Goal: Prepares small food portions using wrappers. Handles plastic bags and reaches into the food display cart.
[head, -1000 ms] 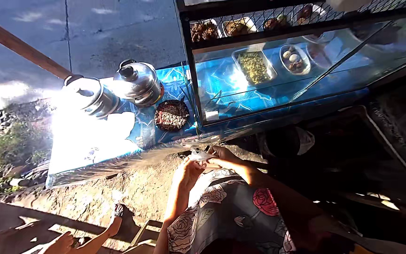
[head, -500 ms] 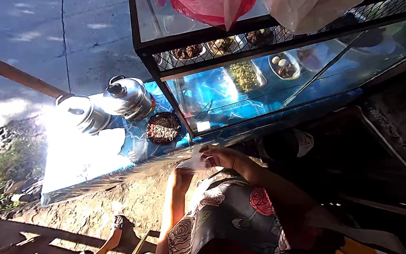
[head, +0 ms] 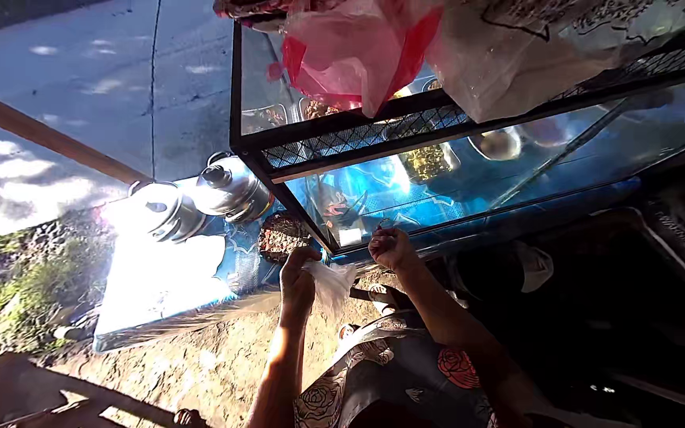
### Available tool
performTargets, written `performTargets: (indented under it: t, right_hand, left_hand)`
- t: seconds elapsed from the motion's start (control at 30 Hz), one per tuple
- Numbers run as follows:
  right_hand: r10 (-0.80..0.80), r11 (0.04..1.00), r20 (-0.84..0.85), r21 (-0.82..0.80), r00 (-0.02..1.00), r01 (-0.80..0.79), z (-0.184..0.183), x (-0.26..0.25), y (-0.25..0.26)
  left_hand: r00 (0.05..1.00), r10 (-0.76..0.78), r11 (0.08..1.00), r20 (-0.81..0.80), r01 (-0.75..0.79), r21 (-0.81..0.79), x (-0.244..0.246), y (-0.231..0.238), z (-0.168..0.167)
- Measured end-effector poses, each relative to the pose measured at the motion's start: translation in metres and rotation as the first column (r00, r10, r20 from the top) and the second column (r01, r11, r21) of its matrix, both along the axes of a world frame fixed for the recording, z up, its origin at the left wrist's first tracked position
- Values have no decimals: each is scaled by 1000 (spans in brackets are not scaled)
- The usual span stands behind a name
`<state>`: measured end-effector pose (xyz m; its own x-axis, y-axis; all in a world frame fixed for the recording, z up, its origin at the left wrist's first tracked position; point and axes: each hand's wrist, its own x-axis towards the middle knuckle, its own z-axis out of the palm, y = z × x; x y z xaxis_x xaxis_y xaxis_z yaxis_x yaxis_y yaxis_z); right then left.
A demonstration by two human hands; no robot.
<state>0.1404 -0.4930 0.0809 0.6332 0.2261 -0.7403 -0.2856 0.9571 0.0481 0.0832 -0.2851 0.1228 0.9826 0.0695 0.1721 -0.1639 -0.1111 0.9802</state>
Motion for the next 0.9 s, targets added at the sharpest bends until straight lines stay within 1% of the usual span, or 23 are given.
performTargets:
  t: [0.03, 0.07, 0.13, 0.2, 0.27, 0.3, 0.33, 0.37, 0.4, 0.43, 0.47, 0.5, 0.53, 0.57, 0.6, 0.63, 0.67, 0.7, 0.73, 0.8, 0.83, 0.87, 0.9]
  right_hand:
    - [-34, 999, -3, -15, 999, 34, 1, 1, -8]
    - [-61, 997, 4, -39, 998, 61, 1, 2, -19]
    - [-109, 990, 26, -86, 994, 110, -1, 3, -42]
    - [-163, 981, 65, -95, 985, 168, -5, 3, -64]
    - [-210, 971, 107, -89, 972, 220, -9, 3, -84]
    - [-209, 967, 116, -122, 971, 223, -11, 3, -92]
    - [-163, 959, 129, -214, 978, 188, -11, 3, -98]
    - [-43, 921, 147, -377, 988, 96, -9, -1, -104]
    - [152, 816, 148, -577, 977, -39, -5, -8, -108]
    - [382, 637, 135, -755, 915, -155, 4, -15, -110]
    - [596, 443, 96, -868, 797, -226, 18, -18, -108]
    - [746, 299, 70, -924, 662, -239, 34, -21, -101]
    - [830, 229, 77, -950, 553, -211, 50, -24, -91]
    - [871, 211, 115, -966, 477, -151, 62, -26, -78]
    - [889, 217, 166, -974, 426, -72, 72, -24, -64]
    - [892, 228, 209, -974, 400, -1, 81, -21, -49]
    - [887, 244, 238, -969, 395, 36, 90, -15, -34]
    - [876, 261, 251, -965, 412, 32, 99, -5, -19]
    - [855, 272, 241, -962, 459, -3, 108, 7, -2]
    - [775, 281, 191, -958, 602, -57, 115, 40, 29]
    - [705, 278, 190, -960, 684, -20, 111, 62, 42]
    - [626, 287, 223, -957, 748, 45, 106, 85, 52]
    - [563, 323, 302, -937, 769, 131, 96, 106, 57]
  left_hand:
    - [998, -59, 998, 0, 59, 23, 10, -7, 8]
    - [993, -113, 993, -34, 114, 34, 20, -15, 14]
    - [971, -155, 986, -184, 165, 39, 41, -36, 25]
    - [938, -113, 992, -329, 123, 10, 66, -61, 36]
    - [900, -54, 997, -432, 25, -71, 101, -83, 43]
    - [885, -36, 993, -465, -19, -114, 120, -91, 44]
    - [894, -5, 989, -448, -60, -132, 140, -99, 40]
    - [910, 33, 990, -413, -87, -114, 157, -107, 35]
    - [921, 29, 997, -388, -56, -57, 165, -112, 35]
    - [931, 12, 999, -366, 8, 52, 168, -115, 39]
    - [942, -8, 979, -336, 76, 190, 167, -116, 47]
    - [951, -36, 936, -308, 140, 324, 161, -114, 57]
    - [958, -49, 885, -283, 173, 432, 148, -109, 64]
    - [959, -40, 844, -281, 183, 503, 133, -100, 69]
    - [963, -23, 835, -267, 165, 524, 116, -88, 70]
    - [966, -10, 845, -257, 146, 514, 97, -73, 68]
    - [962, 0, 859, -272, 139, 492, 75, -57, 67]
    - [948, -1, 874, -317, 155, 460, 53, -42, 66]
    - [930, -12, 892, -367, 175, 416, 32, -26, 64]
    - [901, -37, 943, -432, 174, 283, -9, 3, 50]
    - [895, -24, 968, -446, 132, 212, -27, 16, 40]
    - [882, 10, 987, -470, 68, 148, -43, 26, 32]
    - [865, 66, 992, -498, -2, 129, -59, 35, 23]
